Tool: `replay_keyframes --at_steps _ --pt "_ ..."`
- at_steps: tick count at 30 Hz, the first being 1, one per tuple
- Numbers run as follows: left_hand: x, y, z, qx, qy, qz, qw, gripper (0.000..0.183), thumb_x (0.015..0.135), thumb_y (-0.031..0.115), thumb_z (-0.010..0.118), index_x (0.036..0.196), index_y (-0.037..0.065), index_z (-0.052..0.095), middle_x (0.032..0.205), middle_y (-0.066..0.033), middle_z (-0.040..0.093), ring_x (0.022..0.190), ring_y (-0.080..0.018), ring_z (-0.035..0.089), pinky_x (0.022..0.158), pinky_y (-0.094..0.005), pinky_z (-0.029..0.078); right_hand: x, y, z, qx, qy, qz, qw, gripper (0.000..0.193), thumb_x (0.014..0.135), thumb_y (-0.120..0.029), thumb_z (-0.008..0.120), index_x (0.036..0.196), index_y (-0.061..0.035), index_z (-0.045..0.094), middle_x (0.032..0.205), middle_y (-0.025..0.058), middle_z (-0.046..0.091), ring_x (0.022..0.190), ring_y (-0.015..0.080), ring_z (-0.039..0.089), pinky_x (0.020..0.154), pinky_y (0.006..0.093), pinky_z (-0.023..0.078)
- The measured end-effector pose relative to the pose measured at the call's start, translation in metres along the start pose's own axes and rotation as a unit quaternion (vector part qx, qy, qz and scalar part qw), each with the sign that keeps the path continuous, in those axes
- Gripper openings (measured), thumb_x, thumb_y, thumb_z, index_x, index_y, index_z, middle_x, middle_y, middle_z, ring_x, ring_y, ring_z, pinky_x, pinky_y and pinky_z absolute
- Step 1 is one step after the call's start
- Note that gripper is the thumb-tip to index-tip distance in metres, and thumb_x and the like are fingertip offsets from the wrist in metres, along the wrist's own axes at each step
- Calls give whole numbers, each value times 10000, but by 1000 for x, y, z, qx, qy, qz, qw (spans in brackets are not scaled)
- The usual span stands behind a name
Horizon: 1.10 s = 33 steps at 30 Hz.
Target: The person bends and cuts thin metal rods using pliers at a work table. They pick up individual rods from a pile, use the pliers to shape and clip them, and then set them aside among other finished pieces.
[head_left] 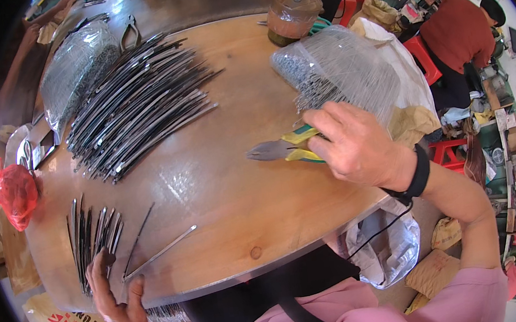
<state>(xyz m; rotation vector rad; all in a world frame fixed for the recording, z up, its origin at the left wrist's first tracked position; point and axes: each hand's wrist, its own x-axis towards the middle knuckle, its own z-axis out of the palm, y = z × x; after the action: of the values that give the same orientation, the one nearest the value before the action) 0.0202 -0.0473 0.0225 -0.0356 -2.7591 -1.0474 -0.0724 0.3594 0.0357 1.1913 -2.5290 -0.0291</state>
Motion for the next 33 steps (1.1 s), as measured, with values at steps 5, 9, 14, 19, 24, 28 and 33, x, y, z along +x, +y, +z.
replay_keyframes --at_steps 5,9,14,19,24,28,33 --pt "92 15 46 216 -1 177 960 431 821 14 613 1241 -32 529 1165 -235 542 1072 -396 532 929 -440 424 17 -7 -36 58 136 129 981 214 646 26 657 851 31 596 1090 150 584 831 250 604 706 334 507" --pt "135 4 61 283 -7 207 937 215 821 15 602 1034 13 575 995 -174 544 969 -382 541 806 -453 445 -3 4 -68 232 224 359 876 107 830 3 642 930 33 618 1039 64 595 827 78 546 724 243 458" --pt "137 -5 62 227 -34 225 947 98 841 20 584 935 27 556 905 -158 497 872 -378 541 718 -467 443 -39 14 -74 148 257 336 894 158 755 48 689 906 23 650 966 114 630 767 177 645 651 274 496" --pt "137 23 38 281 -17 270 921 83 884 2 556 963 24 566 937 -172 534 799 -407 545 656 -466 448 -52 9 -87 26 217 281 934 178 746 20 716 913 28 657 984 168 623 810 267 643 704 301 506" --pt "74 -7 10 24 -8 85 996 85 924 32 568 998 23 607 826 -91 605 531 -224 545 437 -317 372 -80 -17 -102 70 304 319 895 139 818 -49 679 931 27 650 1034 137 613 831 220 595 759 304 487" --pt "23 29 31 -346 -29 -249 904 158 936 155 605 991 8 603 703 -30 551 413 -82 427 343 -214 273 -102 -31 -74 518 384 501 577 183 843 -98 682 983 3 623 1096 115 583 846 154 549 678 271 442" --pt "-69 31 13 -592 29 -413 692 358 904 84 627 1232 -24 534 715 -65 547 409 -100 432 334 -199 324 -124 -70 -42 765 357 491 216 186 845 -110 691 992 -29 609 1086 93 528 858 168 520 639 278 433"
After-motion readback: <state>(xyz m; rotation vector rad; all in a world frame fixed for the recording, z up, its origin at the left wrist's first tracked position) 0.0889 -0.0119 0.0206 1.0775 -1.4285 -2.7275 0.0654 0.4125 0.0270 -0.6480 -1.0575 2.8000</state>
